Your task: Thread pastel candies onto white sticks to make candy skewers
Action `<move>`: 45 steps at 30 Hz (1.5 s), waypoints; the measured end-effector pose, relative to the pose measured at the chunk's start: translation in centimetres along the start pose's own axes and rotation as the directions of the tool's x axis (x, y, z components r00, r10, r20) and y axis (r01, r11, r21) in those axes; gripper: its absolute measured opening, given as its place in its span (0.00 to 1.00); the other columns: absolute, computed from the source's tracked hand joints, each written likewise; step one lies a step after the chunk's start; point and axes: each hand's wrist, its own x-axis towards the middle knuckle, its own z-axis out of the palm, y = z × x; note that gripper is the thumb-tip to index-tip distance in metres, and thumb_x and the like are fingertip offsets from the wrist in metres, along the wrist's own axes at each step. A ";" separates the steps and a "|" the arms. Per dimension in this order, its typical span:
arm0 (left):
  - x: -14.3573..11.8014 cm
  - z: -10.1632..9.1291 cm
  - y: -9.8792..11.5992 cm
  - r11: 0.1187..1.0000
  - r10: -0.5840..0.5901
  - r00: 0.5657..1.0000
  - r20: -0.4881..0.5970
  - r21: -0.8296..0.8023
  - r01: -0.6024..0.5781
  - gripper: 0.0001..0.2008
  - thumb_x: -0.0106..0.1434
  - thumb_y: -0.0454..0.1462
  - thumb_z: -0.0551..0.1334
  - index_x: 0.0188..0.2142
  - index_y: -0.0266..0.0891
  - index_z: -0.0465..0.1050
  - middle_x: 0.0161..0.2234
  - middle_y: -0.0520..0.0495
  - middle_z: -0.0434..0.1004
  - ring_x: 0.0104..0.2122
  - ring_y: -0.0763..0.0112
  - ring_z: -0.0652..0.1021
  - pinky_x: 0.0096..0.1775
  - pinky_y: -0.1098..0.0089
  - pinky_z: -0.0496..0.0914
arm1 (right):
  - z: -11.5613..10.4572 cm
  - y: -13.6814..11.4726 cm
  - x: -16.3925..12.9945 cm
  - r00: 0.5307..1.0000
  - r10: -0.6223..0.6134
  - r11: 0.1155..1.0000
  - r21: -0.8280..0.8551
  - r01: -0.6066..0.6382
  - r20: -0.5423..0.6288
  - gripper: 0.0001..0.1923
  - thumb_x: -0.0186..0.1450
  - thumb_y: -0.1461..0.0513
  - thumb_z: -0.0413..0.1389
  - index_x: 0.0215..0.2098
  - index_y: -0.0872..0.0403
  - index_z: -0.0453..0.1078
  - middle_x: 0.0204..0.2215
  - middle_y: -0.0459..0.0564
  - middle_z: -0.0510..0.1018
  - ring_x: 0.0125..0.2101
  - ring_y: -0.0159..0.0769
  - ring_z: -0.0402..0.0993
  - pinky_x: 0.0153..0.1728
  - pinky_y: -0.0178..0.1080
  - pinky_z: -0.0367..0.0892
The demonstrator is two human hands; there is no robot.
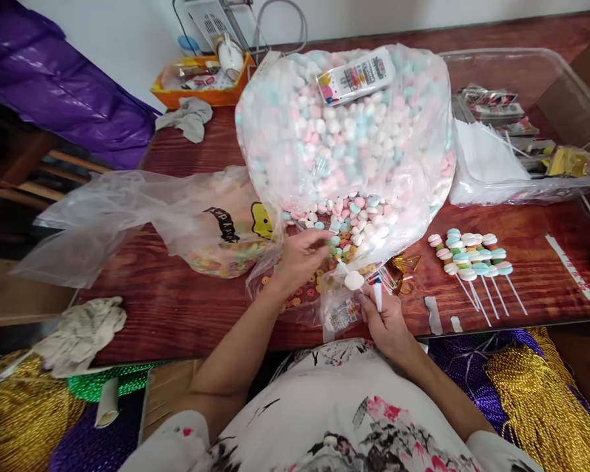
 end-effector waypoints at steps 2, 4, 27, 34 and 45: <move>-1.3 -1.4 0.1 0.908 -0.177 0.975 -0.132 -0.405 0.110 0.11 0.54 0.34 0.70 0.39 0.40 0.81 0.35 0.49 0.83 0.34 0.68 0.81 0.39 0.67 0.77 | 0.5 -0.7 0.4 0.997 -0.035 0.996 -0.082 0.041 0.072 0.17 0.74 0.56 0.49 0.28 0.53 0.66 0.19 0.41 0.64 0.22 0.29 0.58 0.27 0.35 0.56; -2.5 -2.4 0.7 0.732 -0.318 0.937 -0.142 -0.666 0.147 0.16 0.48 0.35 0.75 0.38 0.41 0.81 0.33 0.51 0.83 0.32 0.69 0.82 0.38 0.67 0.78 | 1.2 -1.4 0.8 0.989 -0.071 0.988 -0.125 0.088 0.133 0.17 0.74 0.57 0.48 0.28 0.52 0.65 0.20 0.42 0.64 0.23 0.31 0.58 0.28 0.36 0.56; -7.8 -3.0 0.4 0.789 -0.189 0.874 -0.448 -0.600 -0.137 0.16 0.54 0.41 0.75 0.43 0.46 0.81 0.34 0.51 0.84 0.35 0.68 0.84 0.42 0.66 0.80 | 5.2 -2.6 1.9 0.965 -0.141 0.967 -0.178 0.182 0.222 0.15 0.74 0.59 0.47 0.33 0.52 0.70 0.21 0.42 0.64 0.22 0.31 0.57 0.27 0.36 0.56; -6.9 -1.1 2.3 0.565 -0.330 0.935 -0.131 -0.821 0.084 0.36 0.52 0.39 0.76 0.59 0.47 0.69 0.30 0.51 0.81 0.29 0.70 0.81 0.34 0.69 0.78 | 4.8 -2.6 1.4 0.967 -0.162 0.974 -0.126 0.188 0.197 0.15 0.74 0.57 0.47 0.34 0.52 0.72 0.21 0.43 0.64 0.22 0.32 0.57 0.26 0.37 0.55; -3.9 -0.2 1.5 0.836 -0.166 0.983 -0.080 -0.540 0.097 0.17 0.62 0.43 0.69 0.49 0.42 0.78 0.36 0.46 0.83 0.32 0.70 0.80 0.37 0.69 0.75 | 1.0 -1.2 1.5 0.995 -0.087 0.994 -0.063 0.084 -0.044 0.18 0.73 0.55 0.52 0.26 0.53 0.66 0.19 0.41 0.62 0.21 0.29 0.55 0.25 0.36 0.53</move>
